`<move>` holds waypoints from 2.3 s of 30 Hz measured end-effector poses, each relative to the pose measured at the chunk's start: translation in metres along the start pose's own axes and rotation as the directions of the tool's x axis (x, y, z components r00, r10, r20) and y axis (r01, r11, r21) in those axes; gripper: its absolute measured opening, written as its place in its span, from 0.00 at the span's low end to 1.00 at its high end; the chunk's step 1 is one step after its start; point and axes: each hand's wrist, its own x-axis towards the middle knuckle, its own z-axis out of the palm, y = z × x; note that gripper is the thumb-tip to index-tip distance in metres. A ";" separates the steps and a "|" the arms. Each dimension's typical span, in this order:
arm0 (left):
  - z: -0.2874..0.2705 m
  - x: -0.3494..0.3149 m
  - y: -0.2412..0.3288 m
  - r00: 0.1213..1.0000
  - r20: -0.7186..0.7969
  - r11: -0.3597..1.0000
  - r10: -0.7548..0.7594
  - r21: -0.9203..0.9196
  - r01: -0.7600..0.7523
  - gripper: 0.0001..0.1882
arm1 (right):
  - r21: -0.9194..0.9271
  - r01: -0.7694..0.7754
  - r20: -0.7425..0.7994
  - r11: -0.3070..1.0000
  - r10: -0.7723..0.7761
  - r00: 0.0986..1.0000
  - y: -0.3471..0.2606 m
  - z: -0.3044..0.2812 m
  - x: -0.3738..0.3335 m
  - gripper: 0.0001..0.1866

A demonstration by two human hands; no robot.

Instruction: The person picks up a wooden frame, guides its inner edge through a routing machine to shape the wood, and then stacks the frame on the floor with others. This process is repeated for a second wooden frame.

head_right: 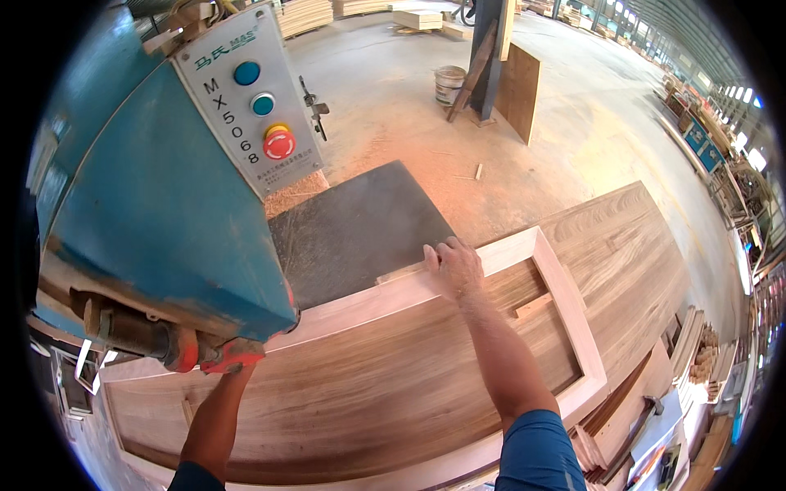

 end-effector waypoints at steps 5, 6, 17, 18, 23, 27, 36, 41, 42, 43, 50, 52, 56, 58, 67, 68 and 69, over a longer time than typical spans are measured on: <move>-0.031 0.060 -0.038 0.995 -0.052 0.995 0.088 -0.038 -0.090 0.16 | -0.087 -0.114 -0.016 0.990 0.114 0.993 -0.012 -0.004 0.022 0.19; -0.042 0.074 -0.049 0.994 -0.071 0.995 0.087 -0.037 -0.090 0.16 | -0.084 -0.130 -0.038 0.988 0.127 0.991 -0.016 -0.001 0.028 0.19; -0.062 0.206 -0.146 0.970 -0.229 0.996 -0.078 -0.052 0.068 0.16 | -0.161 -0.267 -0.059 0.950 0.260 0.964 -0.045 0.000 0.089 0.22; -0.062 0.218 -0.154 0.969 -0.232 0.996 -0.085 -0.058 0.074 0.17 | -0.168 -0.290 -0.064 0.942 0.283 0.957 -0.045 0.001 0.093 0.22; -0.062 0.253 -0.182 0.963 -0.239 0.991 -0.125 -0.083 0.108 0.17 | -0.188 -0.320 -0.083 0.929 0.310 0.947 -0.049 0.003 0.108 0.22; -0.068 0.277 -0.188 0.962 -0.230 0.987 -0.144 -0.099 0.124 0.17 | -0.213 -0.312 -0.110 0.926 0.294 0.949 -0.048 0.004 0.117 0.22; -0.089 0.288 -0.169 0.952 -0.186 0.966 -0.244 -0.139 0.220 0.19 | -0.231 -0.307 -0.118 0.923 0.287 0.951 -0.042 0.005 0.114 0.22; -0.084 0.282 -0.167 0.954 -0.186 0.970 -0.235 -0.113 0.217 0.19 | -0.198 -0.311 -0.103 0.930 0.296 0.950 -0.046 0.005 0.108 0.21; -0.083 0.283 -0.163 0.956 -0.186 0.972 -0.227 -0.104 0.210 0.19 | -0.203 -0.312 -0.103 0.928 0.297 0.949 -0.044 0.001 0.107 0.21; -0.082 0.282 -0.160 0.958 -0.184 0.974 -0.219 -0.101 0.203 0.19 | -0.209 -0.314 -0.104 0.926 0.298 0.949 -0.042 0.000 0.107 0.21; -0.080 0.275 -0.162 0.961 -0.168 0.974 -0.221 -0.078 0.210 0.19 | -0.216 -0.309 -0.100 0.926 0.294 0.951 -0.038 0.004 0.106 0.20; -0.080 0.278 -0.158 0.962 -0.163 0.975 -0.217 -0.081 0.206 0.19 | -0.216 -0.300 -0.112 0.929 0.281 0.953 -0.033 0.004 0.105 0.20; -0.078 0.285 -0.155 0.965 -0.155 0.976 -0.213 -0.086 0.202 0.19 | -0.223 -0.309 -0.108 0.925 0.292 0.950 -0.035 0.003 0.108 0.20; -0.077 0.287 -0.152 0.967 -0.152 0.977 -0.204 -0.090 0.192 0.19 | -0.237 -0.312 -0.124 0.920 0.290 0.949 -0.033 0.003 0.106 0.21; -0.074 0.275 -0.151 0.966 -0.149 0.976 -0.213 -0.066 0.205 0.19 | -0.207 -0.288 -0.111 0.935 0.270 0.956 -0.032 0.005 0.100 0.20; -0.073 0.275 -0.151 0.964 -0.150 0.975 -0.219 -0.065 0.212 0.19 | -0.214 -0.286 -0.101 0.934 0.270 0.957 -0.032 0.006 0.100 0.20; -0.074 0.274 -0.150 0.960 -0.160 0.973 -0.228 -0.063 0.220 0.19 | -0.204 -0.280 -0.105 0.938 0.264 0.959 -0.032 0.005 0.101 0.20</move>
